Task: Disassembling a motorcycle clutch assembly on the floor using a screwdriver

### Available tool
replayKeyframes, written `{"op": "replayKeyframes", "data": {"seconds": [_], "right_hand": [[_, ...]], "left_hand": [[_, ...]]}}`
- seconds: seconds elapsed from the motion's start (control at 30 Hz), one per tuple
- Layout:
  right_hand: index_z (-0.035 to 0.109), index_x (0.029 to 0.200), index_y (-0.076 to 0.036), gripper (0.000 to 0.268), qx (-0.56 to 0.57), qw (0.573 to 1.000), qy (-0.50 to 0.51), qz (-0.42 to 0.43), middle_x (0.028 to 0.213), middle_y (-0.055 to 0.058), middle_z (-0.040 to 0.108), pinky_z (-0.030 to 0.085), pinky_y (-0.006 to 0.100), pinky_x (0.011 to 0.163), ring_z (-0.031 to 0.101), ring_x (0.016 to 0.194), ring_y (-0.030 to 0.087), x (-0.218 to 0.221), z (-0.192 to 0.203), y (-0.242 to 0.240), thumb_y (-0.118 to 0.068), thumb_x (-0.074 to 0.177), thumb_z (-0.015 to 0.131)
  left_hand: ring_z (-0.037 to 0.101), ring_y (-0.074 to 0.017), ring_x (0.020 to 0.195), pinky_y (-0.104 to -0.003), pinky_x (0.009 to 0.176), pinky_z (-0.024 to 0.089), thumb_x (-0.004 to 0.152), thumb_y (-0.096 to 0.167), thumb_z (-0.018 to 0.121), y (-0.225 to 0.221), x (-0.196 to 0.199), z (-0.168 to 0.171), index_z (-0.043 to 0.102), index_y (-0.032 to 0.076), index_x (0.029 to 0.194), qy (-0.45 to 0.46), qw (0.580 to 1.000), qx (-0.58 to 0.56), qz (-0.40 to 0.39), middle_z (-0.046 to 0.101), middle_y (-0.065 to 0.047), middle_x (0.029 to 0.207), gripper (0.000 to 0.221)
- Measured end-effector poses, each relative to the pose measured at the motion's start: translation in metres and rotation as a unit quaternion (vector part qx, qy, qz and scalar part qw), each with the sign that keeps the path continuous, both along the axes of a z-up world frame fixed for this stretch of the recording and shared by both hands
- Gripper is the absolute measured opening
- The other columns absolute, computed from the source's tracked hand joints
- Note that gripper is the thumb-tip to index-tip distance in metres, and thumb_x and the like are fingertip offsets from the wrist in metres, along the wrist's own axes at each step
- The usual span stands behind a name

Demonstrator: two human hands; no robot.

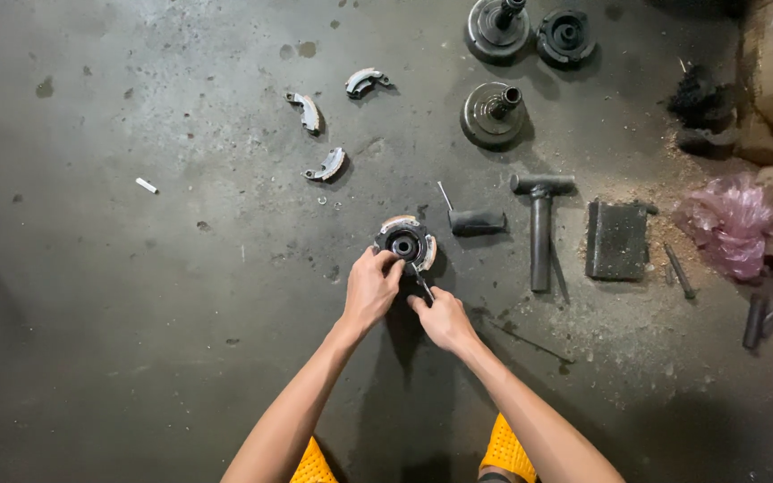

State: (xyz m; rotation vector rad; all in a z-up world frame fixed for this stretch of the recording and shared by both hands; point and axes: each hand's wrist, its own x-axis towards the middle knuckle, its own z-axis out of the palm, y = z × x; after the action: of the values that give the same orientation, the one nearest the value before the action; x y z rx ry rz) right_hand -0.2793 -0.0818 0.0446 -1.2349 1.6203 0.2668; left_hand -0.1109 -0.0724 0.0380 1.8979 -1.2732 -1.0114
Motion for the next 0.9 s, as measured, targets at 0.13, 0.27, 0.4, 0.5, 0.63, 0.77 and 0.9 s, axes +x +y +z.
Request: {"op": "replayKeyframes", "data": {"seconds": [0.13,0.27,0.4,0.5,0.63,0.77,0.9], "right_hand": [[0.07,0.097,-0.007,0.037,0.0,1.0,0.0,-0.004,0.088,0.02,0.074,0.056,0.047,0.079,0.072,0.095,0.036,0.005,0.009,-0.001,-0.042,0.092,0.063],[0.07,0.102,-0.004,0.04,-0.004,1.0,-0.001,-0.007,0.092,0.021,0.074,0.056,0.047,0.079,0.072,0.096,0.035,0.009,0.022,-0.001,-0.043,0.094,0.061],[0.068,0.12,0.001,0.052,0.004,1.0,0.007,0.005,0.108,0.025,0.075,0.058,0.05,0.088,0.071,0.111,0.039,0.014,0.034,-0.002,-0.045,0.096,0.06],[0.07,0.113,-0.002,0.045,-0.01,1.0,0.003,0.01,0.105,0.025,0.074,0.058,0.051,0.085,0.07,0.11,0.041,0.01,0.013,0.003,-0.043,0.097,0.059],[0.069,0.116,-0.003,0.044,-0.018,1.0,0.006,0.003,0.106,0.023,0.075,0.058,0.05,0.086,0.07,0.111,0.039,0.009,0.006,0.008,-0.042,0.097,0.059],[0.069,0.119,-0.001,0.051,-0.016,1.0,0.011,0.021,0.105,0.025,0.075,0.057,0.053,0.088,0.07,0.111,0.041,0.009,0.007,0.005,-0.045,0.099,0.055],[0.073,0.104,-0.004,0.045,-0.018,1.0,-0.008,0.014,0.07,0.014,0.074,0.057,0.05,0.079,0.077,0.085,0.032,0.004,0.0,0.007,-0.043,0.1,0.052]], "left_hand": [[0.07,-0.0393,0.084,-0.047,0.073,0.058,0.091,0.027,0.071,-0.002,-0.003,0.002,0.075,0.015,0.096,-0.042,0.999,-0.02,-0.008,0.063,-0.013,0.086,0.013],[0.065,-0.0351,0.086,-0.045,0.075,0.052,0.091,0.025,0.071,-0.001,-0.001,0.009,0.072,0.017,0.096,-0.134,0.985,-0.091,-0.062,0.058,-0.01,0.086,0.01],[0.057,-0.0278,0.102,-0.04,0.09,0.043,0.086,0.023,0.074,0.012,0.003,-0.021,0.072,0.02,0.099,-0.21,0.953,-0.199,-0.095,0.057,-0.006,0.099,0.013],[0.052,-0.0333,0.123,-0.05,0.105,0.037,0.073,0.021,0.084,0.02,0.002,-0.036,0.074,0.02,0.111,-0.192,0.956,-0.204,-0.085,0.061,-0.01,0.118,0.039],[0.05,-0.0315,0.126,-0.052,0.108,0.034,0.074,0.021,0.081,0.021,0.0,-0.055,0.075,0.022,0.111,-0.184,0.957,-0.212,-0.074,0.063,-0.007,0.117,0.037],[0.052,-0.0289,0.125,-0.05,0.106,0.037,0.076,0.019,0.082,0.02,-0.004,-0.048,0.076,0.025,0.109,-0.156,0.965,-0.205,-0.046,0.066,-0.001,0.114,0.034],[0.052,-0.0301,0.124,-0.053,0.104,0.038,0.075,0.016,0.081,0.02,-0.003,-0.044,0.076,0.024,0.108,-0.144,0.968,-0.201,-0.045,0.066,-0.001,0.112,0.035]]}}
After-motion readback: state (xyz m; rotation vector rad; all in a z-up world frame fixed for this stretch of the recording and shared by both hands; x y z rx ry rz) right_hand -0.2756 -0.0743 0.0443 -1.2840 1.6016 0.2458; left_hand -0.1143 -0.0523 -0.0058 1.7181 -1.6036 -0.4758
